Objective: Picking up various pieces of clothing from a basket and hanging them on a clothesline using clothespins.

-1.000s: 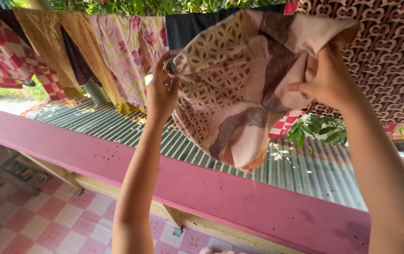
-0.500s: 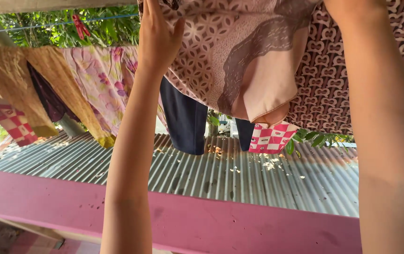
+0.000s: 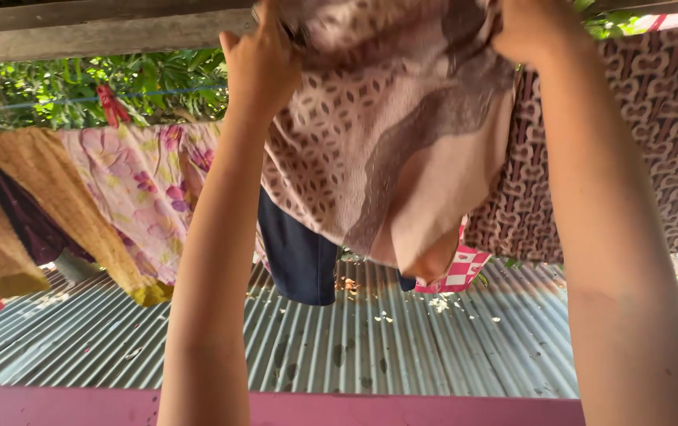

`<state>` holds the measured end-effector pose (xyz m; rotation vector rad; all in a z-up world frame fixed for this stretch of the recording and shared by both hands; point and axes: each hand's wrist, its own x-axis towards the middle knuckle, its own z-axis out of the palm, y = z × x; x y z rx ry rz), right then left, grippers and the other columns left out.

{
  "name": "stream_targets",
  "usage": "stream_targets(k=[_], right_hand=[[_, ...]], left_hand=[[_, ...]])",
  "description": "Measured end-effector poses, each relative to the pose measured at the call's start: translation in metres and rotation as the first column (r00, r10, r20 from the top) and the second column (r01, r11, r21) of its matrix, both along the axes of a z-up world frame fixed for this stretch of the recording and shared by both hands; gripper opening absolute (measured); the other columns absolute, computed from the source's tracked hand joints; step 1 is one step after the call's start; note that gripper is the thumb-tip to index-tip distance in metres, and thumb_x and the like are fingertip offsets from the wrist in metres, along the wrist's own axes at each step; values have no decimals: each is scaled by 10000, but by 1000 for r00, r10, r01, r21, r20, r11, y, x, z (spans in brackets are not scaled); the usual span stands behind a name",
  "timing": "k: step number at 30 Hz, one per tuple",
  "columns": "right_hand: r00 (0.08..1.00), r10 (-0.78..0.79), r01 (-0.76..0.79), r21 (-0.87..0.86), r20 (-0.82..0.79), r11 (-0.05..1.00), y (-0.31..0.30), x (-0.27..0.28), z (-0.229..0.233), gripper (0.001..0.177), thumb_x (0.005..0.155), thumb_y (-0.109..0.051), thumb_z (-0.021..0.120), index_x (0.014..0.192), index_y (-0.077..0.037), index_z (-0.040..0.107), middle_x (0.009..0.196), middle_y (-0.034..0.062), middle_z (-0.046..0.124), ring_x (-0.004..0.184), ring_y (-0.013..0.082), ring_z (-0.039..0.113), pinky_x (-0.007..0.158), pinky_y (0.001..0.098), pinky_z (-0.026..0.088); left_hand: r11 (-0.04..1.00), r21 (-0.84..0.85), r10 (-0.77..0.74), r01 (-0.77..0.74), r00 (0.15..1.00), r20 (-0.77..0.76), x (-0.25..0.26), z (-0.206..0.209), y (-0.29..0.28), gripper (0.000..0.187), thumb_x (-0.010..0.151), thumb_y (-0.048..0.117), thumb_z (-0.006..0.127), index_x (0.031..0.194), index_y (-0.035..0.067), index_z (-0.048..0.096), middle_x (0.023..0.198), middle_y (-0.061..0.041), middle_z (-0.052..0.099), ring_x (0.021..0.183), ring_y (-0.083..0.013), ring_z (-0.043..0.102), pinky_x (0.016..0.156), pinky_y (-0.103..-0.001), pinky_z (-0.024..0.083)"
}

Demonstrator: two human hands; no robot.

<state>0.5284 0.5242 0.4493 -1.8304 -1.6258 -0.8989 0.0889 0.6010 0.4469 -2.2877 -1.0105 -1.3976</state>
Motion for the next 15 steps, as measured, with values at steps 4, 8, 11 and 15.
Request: stream_targets(k=[4,8,11,15], right_hand=[[983,-34,70,-198,180,978,25,36,-18,317,869,-167,674,1035,88,762,1036,291,744,969,408,719,859,462,583],[972,-75,-96,-663,-224,742,-4,30,-28,359,873,-258,635,1140,-62,774,1051,158,770,914,314,727,809,445,544],[956,-191,-21,-703,-221,710,-54,4,-55,344,904,-285,668,1093,-15,768,1093,154,748,939,303,732,839,438,538],[967,-167,43,-525,-191,850,-87,-46,-21,361,962,-317,650,1165,-32,742,1135,170,730,1001,328,699,882,455,517]], left_hand=[[988,-118,64,-95,969,-240,-1,-20,68,542,890,428,685,1269,50,602,1115,-238,706,1122,-419,620,1043,-599,354],[819,-569,-252,-66,850,-462,-15,-20,58,690,911,732,486,1214,176,759,1211,-136,724,1139,-339,648,1013,-472,473],[802,-597,-295,-30,849,-439,-34,-5,17,735,831,799,530,1216,211,745,1175,-109,747,1091,-284,673,966,-449,484],[845,-534,-242,-22,876,-418,-52,8,-12,634,813,667,754,1119,114,800,966,-193,779,880,-331,730,821,-490,544]])
